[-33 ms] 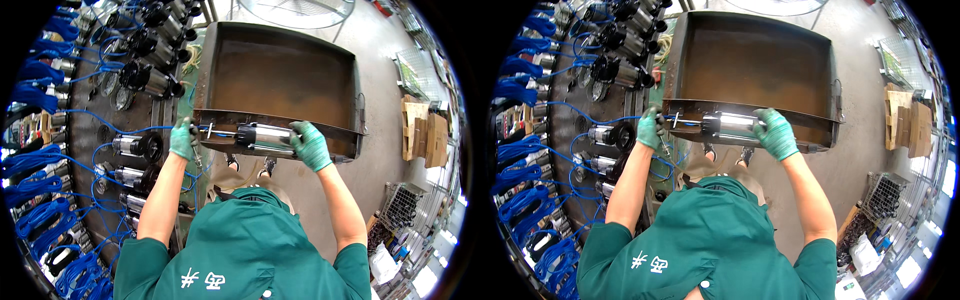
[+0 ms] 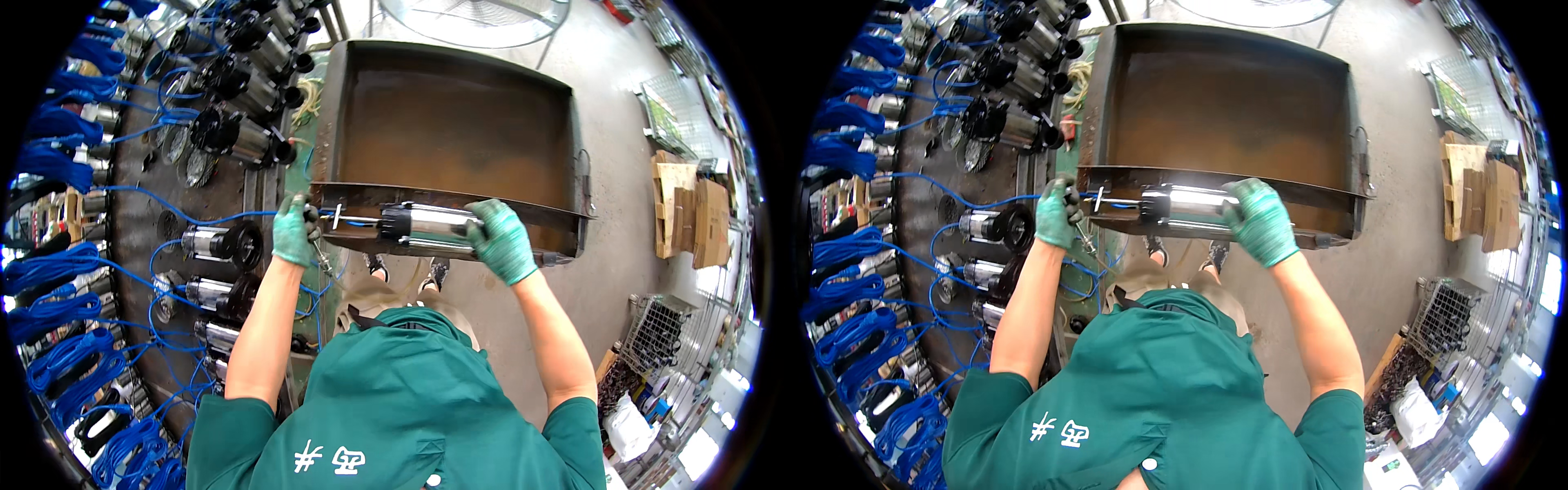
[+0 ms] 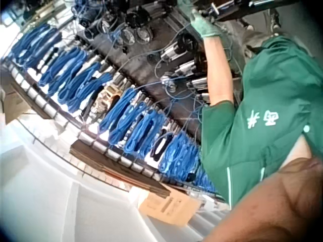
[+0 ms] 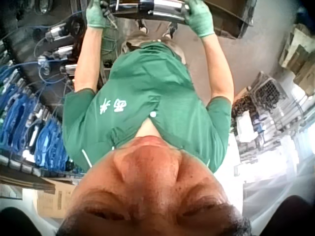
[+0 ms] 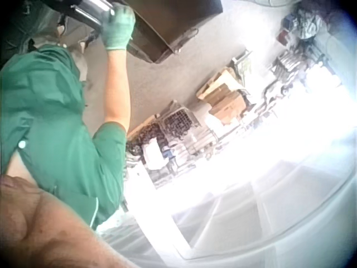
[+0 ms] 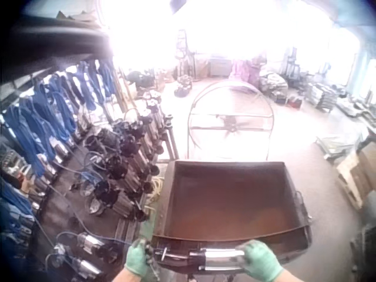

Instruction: The person picks up a cylindrical motor from a rack, connects a blue cable, and submerges it in a water-filled tray to test its operation. The person repeats this process with multiple motors, observing the water displacement caused by the motor's shaft.

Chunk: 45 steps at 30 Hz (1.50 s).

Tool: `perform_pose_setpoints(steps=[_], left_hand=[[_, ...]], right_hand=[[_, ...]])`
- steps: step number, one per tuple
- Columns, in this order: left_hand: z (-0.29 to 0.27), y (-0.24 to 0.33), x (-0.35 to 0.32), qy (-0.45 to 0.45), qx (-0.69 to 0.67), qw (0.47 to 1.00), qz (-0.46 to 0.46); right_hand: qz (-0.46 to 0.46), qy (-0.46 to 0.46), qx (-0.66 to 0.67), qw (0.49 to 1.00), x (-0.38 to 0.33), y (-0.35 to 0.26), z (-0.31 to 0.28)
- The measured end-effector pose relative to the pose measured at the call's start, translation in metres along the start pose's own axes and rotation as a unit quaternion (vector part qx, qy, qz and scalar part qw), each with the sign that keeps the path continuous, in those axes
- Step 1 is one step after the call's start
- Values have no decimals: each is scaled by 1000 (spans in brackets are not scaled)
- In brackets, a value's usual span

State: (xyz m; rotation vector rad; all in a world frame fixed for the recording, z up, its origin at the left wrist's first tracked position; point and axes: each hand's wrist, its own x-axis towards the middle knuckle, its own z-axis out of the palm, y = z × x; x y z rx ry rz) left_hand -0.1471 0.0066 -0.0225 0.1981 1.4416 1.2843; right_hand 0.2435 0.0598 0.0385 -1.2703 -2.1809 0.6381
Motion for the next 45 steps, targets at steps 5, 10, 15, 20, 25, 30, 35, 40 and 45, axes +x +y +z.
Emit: perform_pose_setpoints(steps=[5,10,15,20,25,30,35,40,45], left_hand=[[120,5,-63,-166,-181,968,42],[247,-41,-137,-296,-136,945,-22],[253,-49,-151,-367,168,913,54],[192,-60,-141,-296,167,940,22],[112,-85,-136,-159,137,978,-1],[40,-98,-134,-52,244,966,70],[-14,-77,-107,73,499,833,226],[-21,-25,-49,95,730,620,271],[-35,4,23,42,835,507,208]], right_hand=[[-102,25,-28,994,-40,-41,-18],[238,-82,85,964,-100,-32,-27],[296,6,-160,942,-174,59,-115],[483,-11,-148,863,-231,166,-165],[488,1,-91,868,-235,258,-130],[448,73,-19,891,-237,297,-87],[376,103,-226,893,-210,249,-102],[256,42,42,965,-97,114,-76],[89,-106,-83,987,-15,-3,-24]])
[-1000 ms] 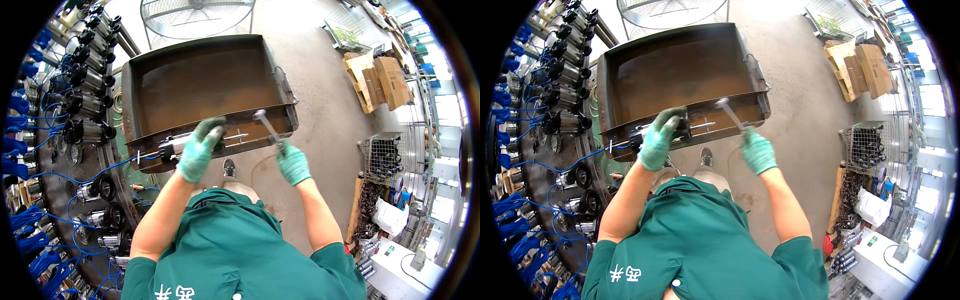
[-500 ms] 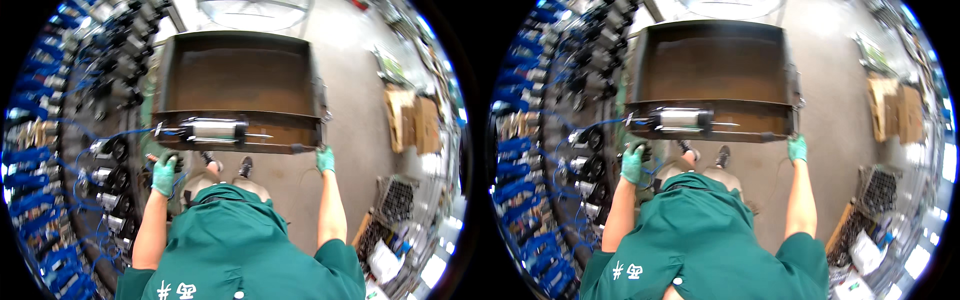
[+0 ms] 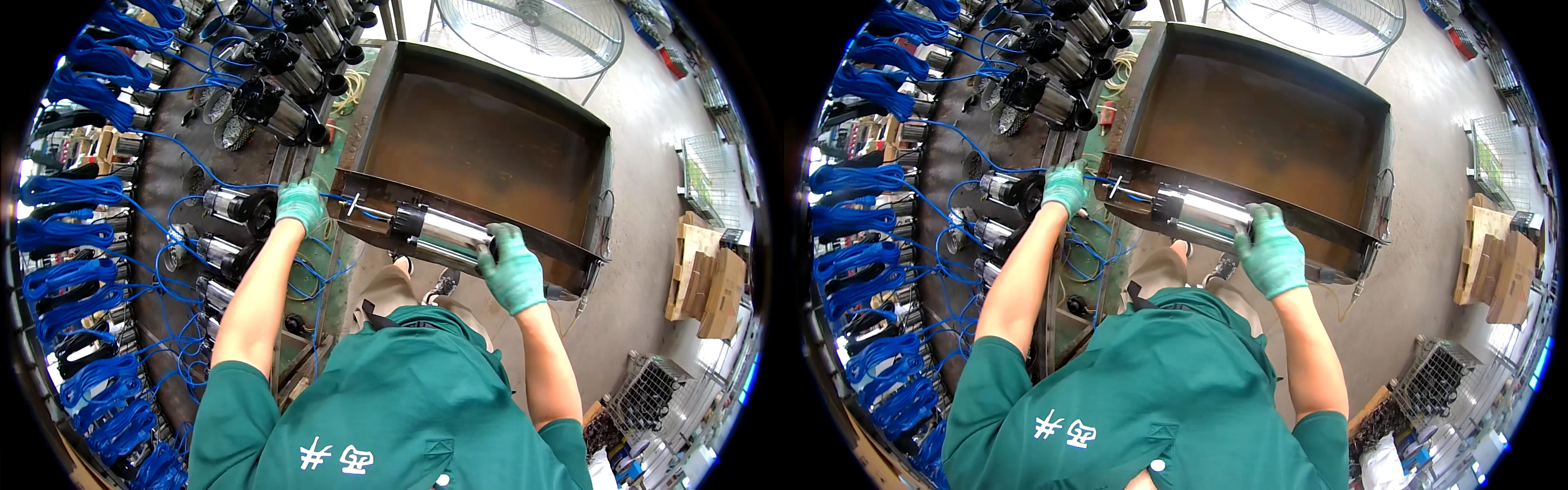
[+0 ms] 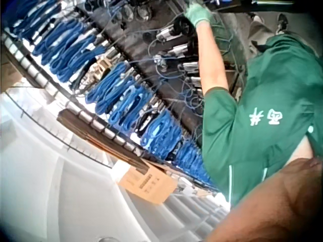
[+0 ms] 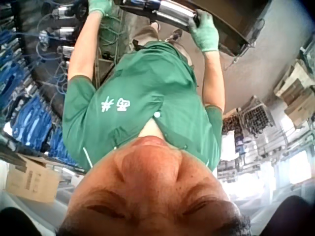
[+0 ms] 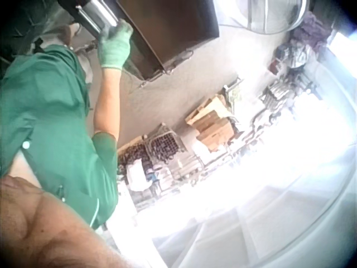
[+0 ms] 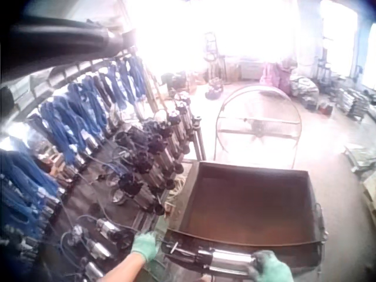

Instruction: The person picks up a cylindrical motor from a rack, connects a blue cable, and submerges it in a water-filled tray to test its operation. The person repeats this process with multiple motors, observing the water displacement caused by the motor's shaft.

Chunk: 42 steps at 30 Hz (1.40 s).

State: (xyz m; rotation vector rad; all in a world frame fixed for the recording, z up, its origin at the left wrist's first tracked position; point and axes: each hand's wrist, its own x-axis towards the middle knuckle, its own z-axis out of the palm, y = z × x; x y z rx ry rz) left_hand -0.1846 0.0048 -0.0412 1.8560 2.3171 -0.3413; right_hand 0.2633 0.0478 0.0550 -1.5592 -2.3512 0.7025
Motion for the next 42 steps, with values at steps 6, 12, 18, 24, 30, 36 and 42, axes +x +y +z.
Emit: perform_pose_setpoints(steps=[6,12,18,24,30,36,42], left_hand=[[-25,-23,41,-246,82,958,120],[-56,-45,23,-71,-113,948,288],[-71,-10,26,19,-109,946,305],[-42,83,76,113,-155,926,325],[-7,108,104,103,-189,946,244],[-14,117,116,-28,-209,976,59],[-21,123,119,-80,-166,982,43]], right_hand=[[50,-170,-53,983,34,-3,-12],[135,-130,56,981,43,32,-71],[137,-37,-46,989,75,48,-127],[165,-127,-222,953,156,76,-82],[174,-189,-260,931,200,91,-24],[135,-131,-243,952,209,131,34],[144,-88,-196,966,215,134,70]])
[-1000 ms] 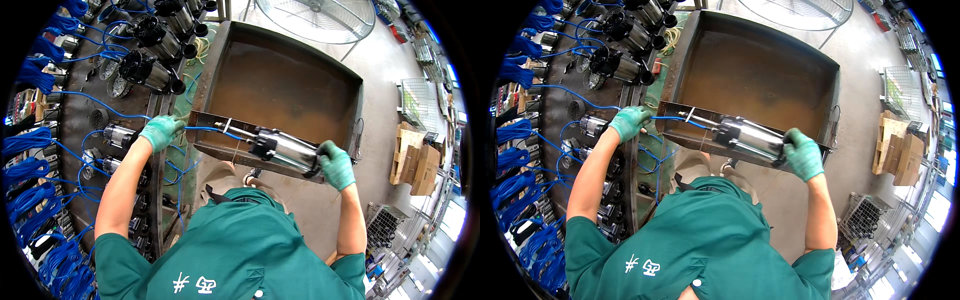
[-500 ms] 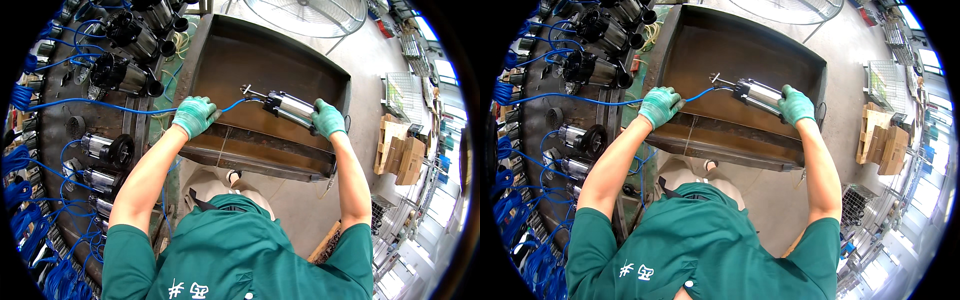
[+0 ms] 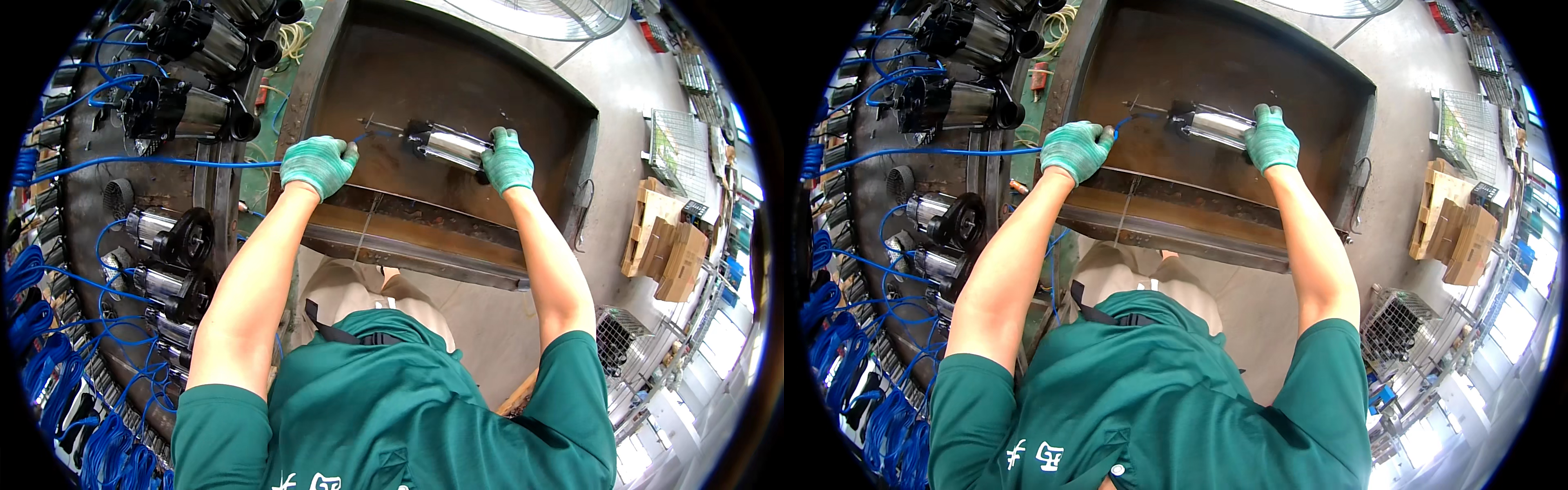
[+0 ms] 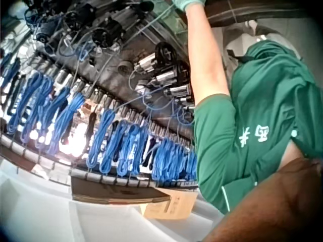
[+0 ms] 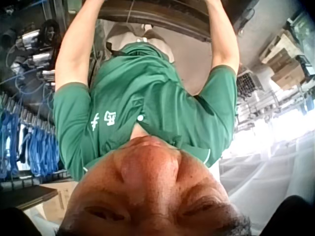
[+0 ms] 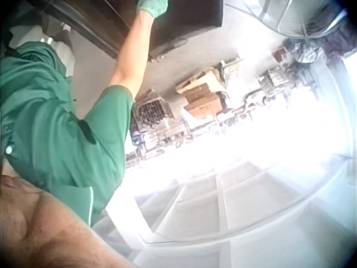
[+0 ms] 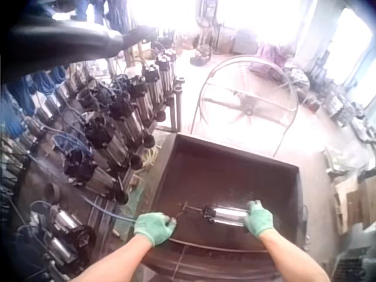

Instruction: The person picks up a cylindrical motor from a rack, connects a blue cable, and submerges it in a water-filled tray to test its operation. The person repeats this process with multiple motors, observing the water displacement caused by the motor's shaft.

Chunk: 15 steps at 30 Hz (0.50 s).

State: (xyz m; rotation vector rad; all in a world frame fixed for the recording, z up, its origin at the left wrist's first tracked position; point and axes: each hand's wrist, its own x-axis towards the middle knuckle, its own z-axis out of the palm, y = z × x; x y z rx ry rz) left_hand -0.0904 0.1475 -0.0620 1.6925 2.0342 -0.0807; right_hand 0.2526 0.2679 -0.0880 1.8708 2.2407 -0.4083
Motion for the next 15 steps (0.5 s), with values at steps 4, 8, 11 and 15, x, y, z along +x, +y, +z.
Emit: perform_pose_setpoints(steps=[4,8,11,15], left_hand=[[-6,6,2,-20,0,999,-28],[-11,11,3,-47,6,997,-53],[-8,12,5,-46,15,997,-59],[-6,13,5,-49,26,996,-73]], right_hand=[[12,-9,18,1000,8,-5,12],[16,13,32,999,9,-6,26],[8,53,85,995,-1,-5,17],[4,128,194,973,-34,25,-2]])
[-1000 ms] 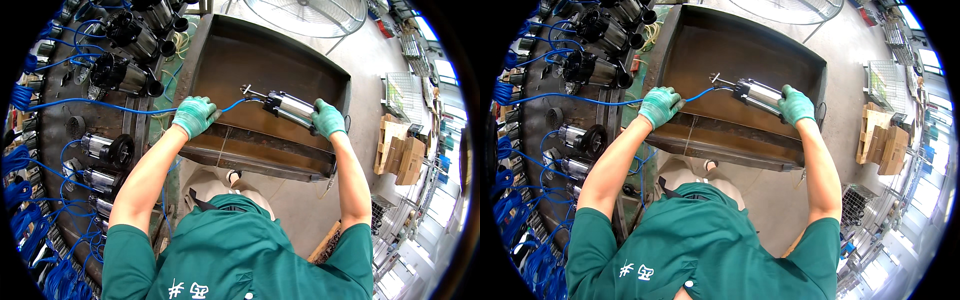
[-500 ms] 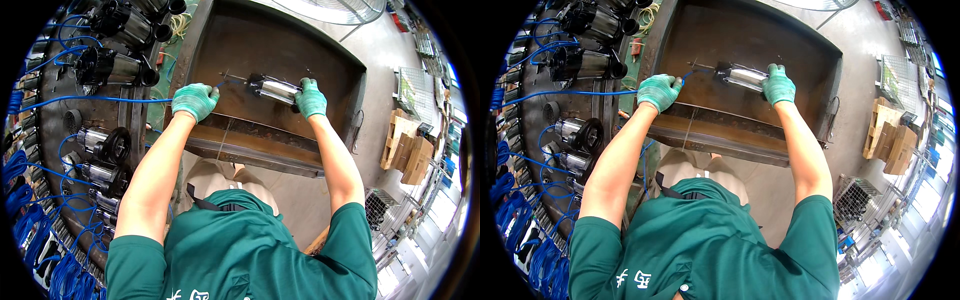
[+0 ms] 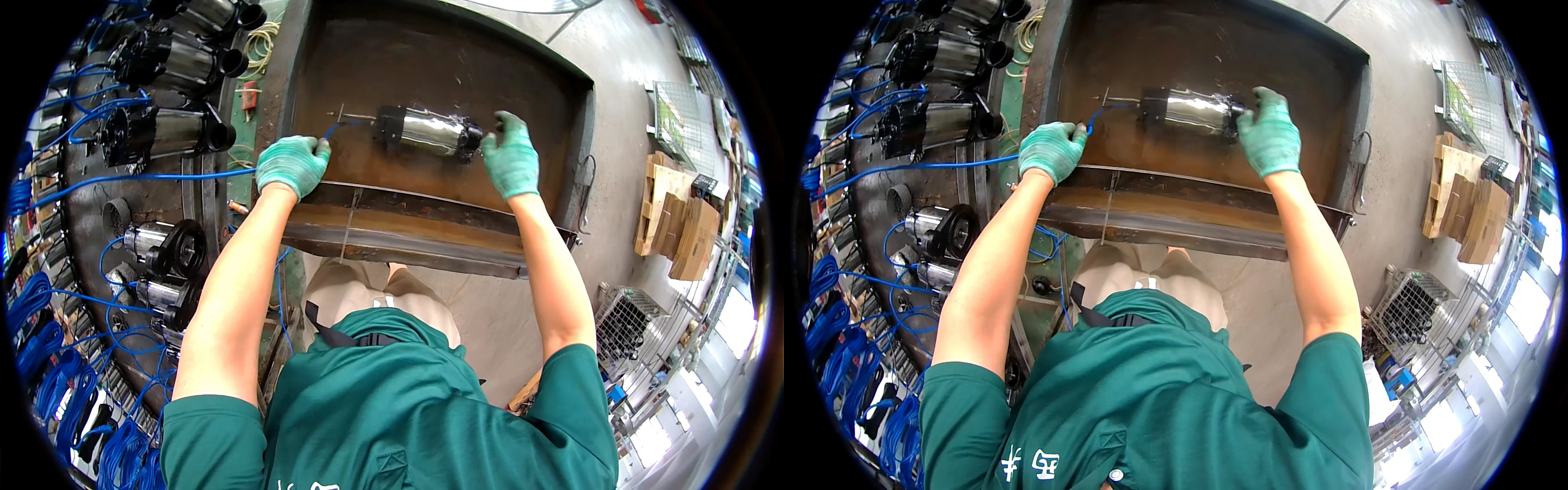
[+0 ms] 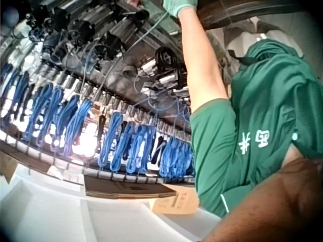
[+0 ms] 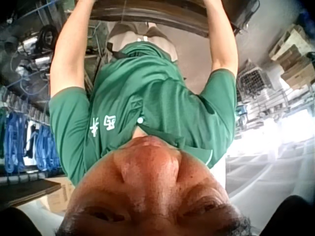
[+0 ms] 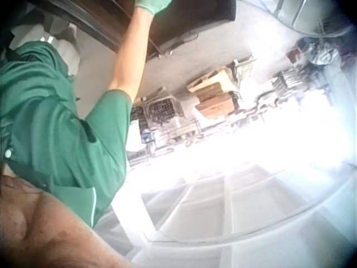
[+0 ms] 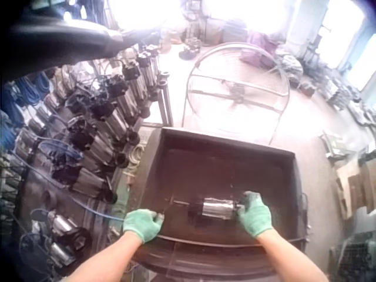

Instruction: The person picks up a cylindrical motor from a rack, connects a blue cable, and submerges it in a water-filled tray to test its operation. The person repeats this process with multiple motors, observing the water displacement caused by the motor's shaft.

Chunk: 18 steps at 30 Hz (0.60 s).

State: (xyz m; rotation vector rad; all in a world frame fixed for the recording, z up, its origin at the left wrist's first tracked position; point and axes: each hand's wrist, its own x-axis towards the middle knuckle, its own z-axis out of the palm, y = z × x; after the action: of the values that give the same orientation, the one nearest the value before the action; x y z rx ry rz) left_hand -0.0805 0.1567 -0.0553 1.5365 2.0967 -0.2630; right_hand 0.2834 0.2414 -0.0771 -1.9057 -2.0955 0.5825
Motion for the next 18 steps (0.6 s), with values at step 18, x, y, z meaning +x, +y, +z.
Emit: perform_pose_setpoints(steps=[18], left_hand=[[10,4,2,47,34,998,-15]], right_hand=[[233,35,-90,968,-61,157,-50]])
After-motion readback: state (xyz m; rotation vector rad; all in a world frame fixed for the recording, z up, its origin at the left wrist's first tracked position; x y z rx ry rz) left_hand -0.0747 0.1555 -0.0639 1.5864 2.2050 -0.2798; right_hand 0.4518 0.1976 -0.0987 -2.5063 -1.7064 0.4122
